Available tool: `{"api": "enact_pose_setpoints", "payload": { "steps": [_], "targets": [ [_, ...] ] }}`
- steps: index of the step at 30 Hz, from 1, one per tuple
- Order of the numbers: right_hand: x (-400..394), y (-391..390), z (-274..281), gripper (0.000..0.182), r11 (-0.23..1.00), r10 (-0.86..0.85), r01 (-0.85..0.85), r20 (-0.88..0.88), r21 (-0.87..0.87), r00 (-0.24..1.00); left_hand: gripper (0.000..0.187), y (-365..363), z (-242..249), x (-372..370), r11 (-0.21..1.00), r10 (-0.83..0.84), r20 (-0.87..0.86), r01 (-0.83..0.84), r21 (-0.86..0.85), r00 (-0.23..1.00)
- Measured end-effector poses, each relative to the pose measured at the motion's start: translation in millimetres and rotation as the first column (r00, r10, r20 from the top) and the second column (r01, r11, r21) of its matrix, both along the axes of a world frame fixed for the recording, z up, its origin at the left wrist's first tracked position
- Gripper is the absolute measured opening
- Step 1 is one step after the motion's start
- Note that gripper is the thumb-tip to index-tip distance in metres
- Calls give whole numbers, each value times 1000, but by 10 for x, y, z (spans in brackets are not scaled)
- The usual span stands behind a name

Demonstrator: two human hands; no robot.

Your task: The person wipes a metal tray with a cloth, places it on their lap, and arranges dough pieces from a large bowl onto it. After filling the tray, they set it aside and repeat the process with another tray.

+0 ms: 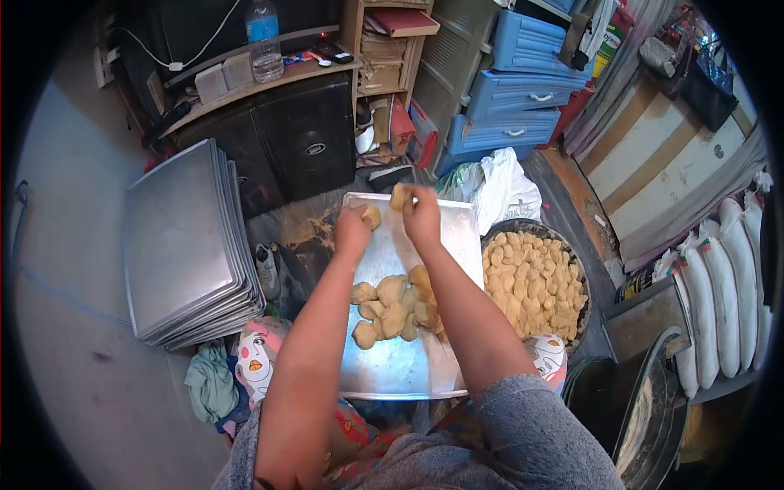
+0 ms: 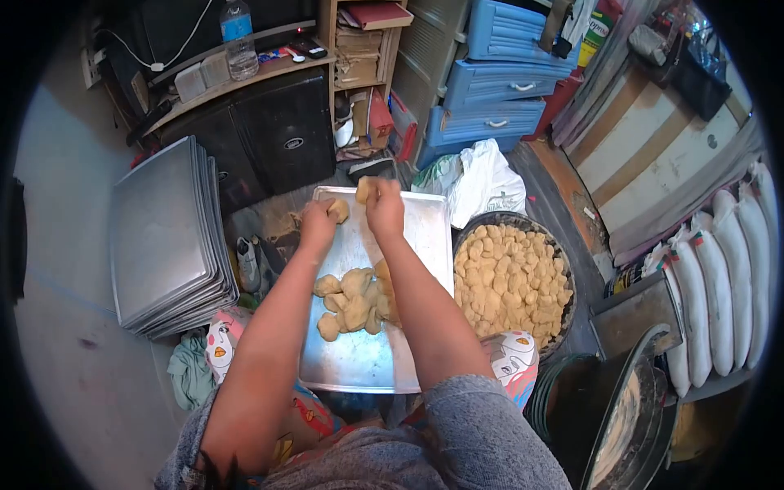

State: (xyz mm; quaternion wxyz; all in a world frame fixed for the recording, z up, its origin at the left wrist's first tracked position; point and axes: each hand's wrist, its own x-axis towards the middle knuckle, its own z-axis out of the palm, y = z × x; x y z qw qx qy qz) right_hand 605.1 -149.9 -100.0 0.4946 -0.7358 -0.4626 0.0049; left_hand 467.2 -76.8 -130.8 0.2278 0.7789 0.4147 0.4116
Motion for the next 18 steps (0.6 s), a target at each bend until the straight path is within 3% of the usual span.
{"api": "enact_pose_setpoints", "payload": {
  "steps": [1,3,4,6,8,9,11,12,15,17,18],
  "targets": [
    [-8,16,-90,22,955,15,61,252,-289,968,28,-18,-13,-10,999,34,-71,-33,16,997],
    [30,0,-126,24,929,79,14,236,-369,969,27,-7,35,-30,997,66,-142,-62,36,988],
    [48,-40,-104,25,895,139,-31,213,-444,967,27,11,85,-36,996,58,-195,-71,-57,979],
    [154,-98,60,26,913,248,-166,182,-372,952,26,43,60,-41,984,41,-244,-82,-157,969],
    [326,-207,176,31,826,385,-267,151,-496,911,23,94,-55,-21,988,114,16,-111,-109,993],
    [396,-306,197,31,824,385,-263,154,-502,910,23,85,-22,-26,987,113,20,-110,-115,993],
    [475,-576,169,42,295,710,-606,-255,-738,656,26,41,90,-18,958,117,-22,-118,-260,993],
    [445,-705,145,44,262,784,-662,-245,-702,570,26,56,53,0,959,107,-18,-108,-263,994],
    [503,-817,113,41,347,715,-667,-274,-659,643,23,86,6,29,977,26,-1,-26,-212,1000],
    [644,-763,24,36,693,488,-602,-356,-397,797,20,17,33,65,990,114,-70,-119,-80,991],
    [584,-760,141,33,847,339,-407,-242,-341,909,20,-72,94,84,990,115,-75,-121,-78,991]
  ]
}}
